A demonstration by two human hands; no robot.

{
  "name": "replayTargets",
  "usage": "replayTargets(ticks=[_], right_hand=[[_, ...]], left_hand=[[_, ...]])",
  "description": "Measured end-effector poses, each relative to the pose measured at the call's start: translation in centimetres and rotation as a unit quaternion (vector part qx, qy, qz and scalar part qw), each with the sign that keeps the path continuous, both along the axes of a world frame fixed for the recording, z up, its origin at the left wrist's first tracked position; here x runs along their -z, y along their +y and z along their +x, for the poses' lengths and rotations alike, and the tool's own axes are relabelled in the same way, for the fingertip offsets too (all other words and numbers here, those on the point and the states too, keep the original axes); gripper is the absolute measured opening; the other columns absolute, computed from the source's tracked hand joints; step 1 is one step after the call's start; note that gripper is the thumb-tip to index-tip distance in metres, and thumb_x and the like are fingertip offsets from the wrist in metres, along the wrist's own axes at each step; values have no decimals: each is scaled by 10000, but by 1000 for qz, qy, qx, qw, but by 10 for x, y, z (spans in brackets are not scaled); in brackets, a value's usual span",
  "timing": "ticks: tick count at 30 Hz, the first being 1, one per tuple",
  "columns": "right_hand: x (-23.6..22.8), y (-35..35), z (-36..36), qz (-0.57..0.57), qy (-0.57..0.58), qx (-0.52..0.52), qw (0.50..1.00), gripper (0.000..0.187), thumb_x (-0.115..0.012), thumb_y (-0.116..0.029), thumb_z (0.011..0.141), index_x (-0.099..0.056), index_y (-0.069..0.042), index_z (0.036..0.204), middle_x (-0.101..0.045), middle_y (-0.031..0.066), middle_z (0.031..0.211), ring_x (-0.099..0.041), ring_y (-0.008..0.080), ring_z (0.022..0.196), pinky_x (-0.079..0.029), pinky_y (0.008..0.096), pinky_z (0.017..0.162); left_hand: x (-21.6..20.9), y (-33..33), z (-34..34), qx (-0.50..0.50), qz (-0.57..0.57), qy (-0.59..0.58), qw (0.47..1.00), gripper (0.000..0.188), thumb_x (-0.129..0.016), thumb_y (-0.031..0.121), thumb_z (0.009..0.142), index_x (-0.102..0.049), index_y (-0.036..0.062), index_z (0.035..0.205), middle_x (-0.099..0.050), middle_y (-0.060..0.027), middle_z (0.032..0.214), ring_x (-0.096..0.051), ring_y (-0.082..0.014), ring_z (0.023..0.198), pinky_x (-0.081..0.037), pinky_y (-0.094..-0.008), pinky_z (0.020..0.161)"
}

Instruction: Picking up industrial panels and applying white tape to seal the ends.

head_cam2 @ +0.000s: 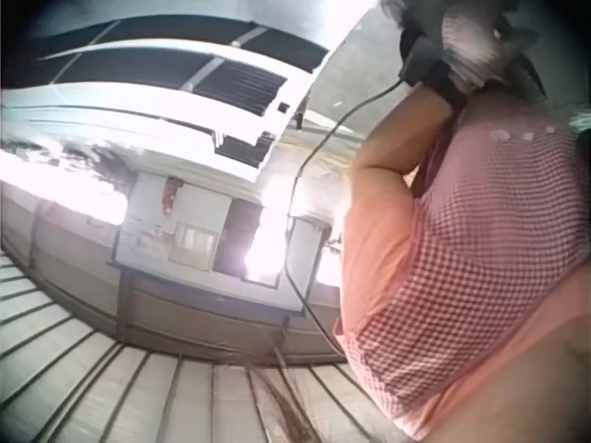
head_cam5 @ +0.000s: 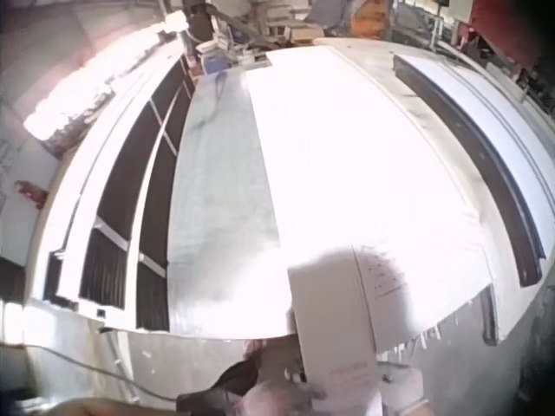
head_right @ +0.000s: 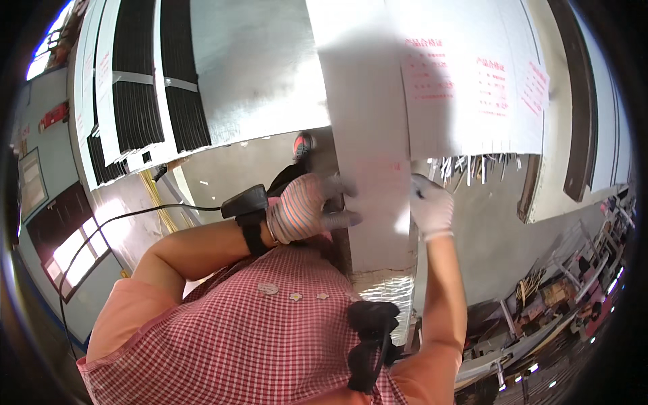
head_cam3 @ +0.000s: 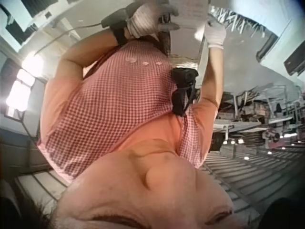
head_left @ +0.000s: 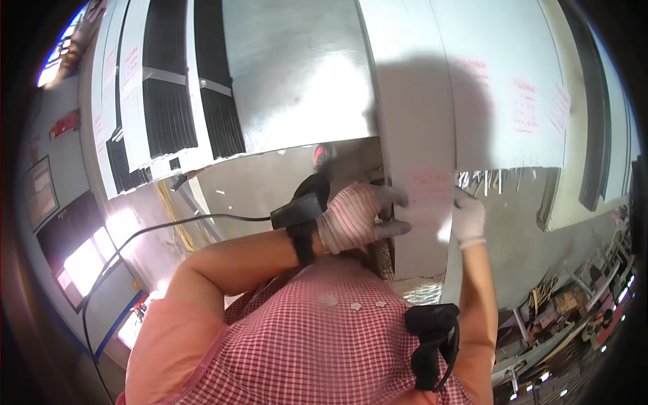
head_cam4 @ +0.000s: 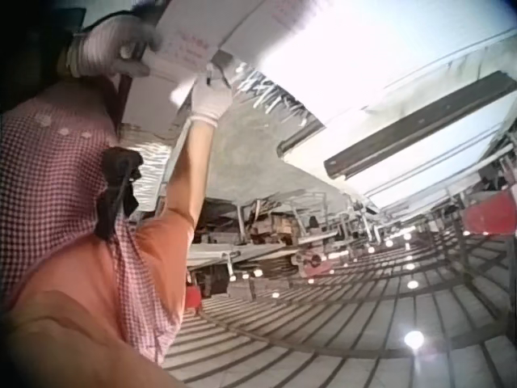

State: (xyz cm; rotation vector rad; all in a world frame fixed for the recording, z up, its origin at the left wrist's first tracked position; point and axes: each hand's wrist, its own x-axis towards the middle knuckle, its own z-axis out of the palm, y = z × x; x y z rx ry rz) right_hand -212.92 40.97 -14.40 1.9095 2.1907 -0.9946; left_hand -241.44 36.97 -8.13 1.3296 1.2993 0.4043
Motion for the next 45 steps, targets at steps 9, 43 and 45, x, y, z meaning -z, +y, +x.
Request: replayTargets(ticks=[9,43,45], right_hand=[[-68,-54,20,-207,235,53,948,451,-476,-278,1028,-509,-65,1424,-687,187,941,-661,205,778,-532,349,708],[-87,-29,-107,177,145,-39,973,844,-846,-339,712,-484,12,1389,-484,260,1372,-525,479,1180,-452,530,1011],[-81,-37,-93,175,139,-36,974,898,-848,-334,714,-433,11,1431,-371,342,1434,-440,545,1259,-445,547,1025]], left_hand=[[66,-23,-1,-120,-13,-44,992,449,-653,195,933,-520,-14,1307,-678,-167,1085,-650,-260,1004,-514,-392,921],[155,-39,-38,-118,-223,-150,956,281,-661,86,929,-658,58,1209,-704,-81,1123,-672,-199,1072,-535,-311,950],[92,-29,-57,-186,-220,-262,921,182,-646,81,951,-682,44,1125,-722,-52,1001,-685,-140,972,-545,-282,873]])
